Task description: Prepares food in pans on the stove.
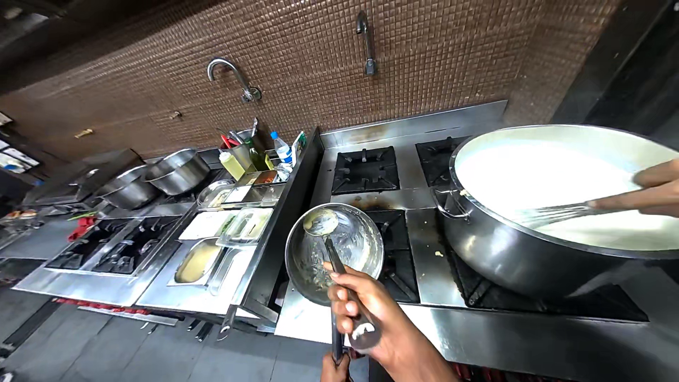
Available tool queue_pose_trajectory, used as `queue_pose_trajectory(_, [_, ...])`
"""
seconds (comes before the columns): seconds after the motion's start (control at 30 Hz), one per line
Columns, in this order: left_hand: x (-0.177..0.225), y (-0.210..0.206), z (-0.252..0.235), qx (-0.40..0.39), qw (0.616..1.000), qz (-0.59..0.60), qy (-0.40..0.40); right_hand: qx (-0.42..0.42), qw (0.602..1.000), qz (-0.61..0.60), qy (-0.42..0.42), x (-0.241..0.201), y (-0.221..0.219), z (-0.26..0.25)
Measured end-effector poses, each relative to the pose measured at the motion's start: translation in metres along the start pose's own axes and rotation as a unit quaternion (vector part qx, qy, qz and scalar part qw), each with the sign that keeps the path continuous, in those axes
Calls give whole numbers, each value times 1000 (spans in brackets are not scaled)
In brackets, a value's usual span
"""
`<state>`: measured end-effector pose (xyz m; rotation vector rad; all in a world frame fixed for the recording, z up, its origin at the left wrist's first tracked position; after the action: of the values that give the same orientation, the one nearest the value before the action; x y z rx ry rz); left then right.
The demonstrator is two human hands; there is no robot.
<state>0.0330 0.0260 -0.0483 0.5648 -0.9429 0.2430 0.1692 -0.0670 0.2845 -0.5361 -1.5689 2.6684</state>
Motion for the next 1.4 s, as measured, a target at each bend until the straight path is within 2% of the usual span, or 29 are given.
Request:
queue_pose_trajectory(0.13, [-39, -7, -20, -15, 1000, 17, 8, -79, 994, 54, 45, 15, 16, 54])
queue_pose_trajectory(0.27, [-50, -10, -30, -24, 999, 30, 2, -86, 993, 53, 63, 21, 39, 51])
queue_pose_trajectory(0.33, [-43, -8, -24, -24, 999, 30, 6, -54, 997, 34, 46, 17, 50, 31])
queue_pose_trajectory(0.43, [6, 0, 3, -8, 1000, 24, 7, 14, 999, 10, 36, 4, 57, -2])
queue_pose_trajectory(0.5, [23, 3, 13, 3, 1000, 14, 5, 47, 998, -11, 44, -6, 55, -21])
queue_pose_trajectory(0.6, [22, 2, 12, 0, 1000, 11, 2, 39, 997, -45, 58, -20, 44, -33])
queue_pose_trajectory(0.7, [19, 1, 11, 0, 1000, 19, -4, -15, 996, -79, 37, -25, 31, -28])
queue_pose_trajectory(0.8, [17, 1, 10, 4, 1000, 22, -14, -37, 999, -29, 22, -17, 27, -11])
queue_pose_trajectory(0.87, [15, 0, 9, 0, 1000, 24, -12, -47, 997, 51, 29, -8, 33, 8])
queue_pose_trajectory(0.97, [11, 0, 6, -8, 1000, 26, -10, -51, 982, 175, 54, 10, 50, 34])
queue_pose_trajectory(1.03, [15, 1, 7, -10, 999, 30, -11, -46, 978, 193, 64, 19, 64, 40])
queue_pose_trajectory(1.17, [25, 4, 14, -17, 999, 32, -6, -45, 992, 111, 43, 14, 85, 17])
queue_pose_trajectory(1.3, [27, 5, 14, -19, 1000, 22, -1, -6, 998, 6, 58, -7, 85, -17])
queue_pose_trajectory(1.4, [26, 5, 15, -17, 1000, 18, -3, -48, 994, -82, 49, -22, 79, -28])
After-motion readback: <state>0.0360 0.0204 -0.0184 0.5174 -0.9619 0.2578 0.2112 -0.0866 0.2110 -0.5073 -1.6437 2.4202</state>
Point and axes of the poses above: each hand's wrist, its own z-axis away from the middle knuckle, its own y-axis out of the back of the hand, x = y × z, the point moved 5 cm from there along -z, towards the middle knuckle, and after that the axes turned 2 degrees about -y, right-handed, at the moved point
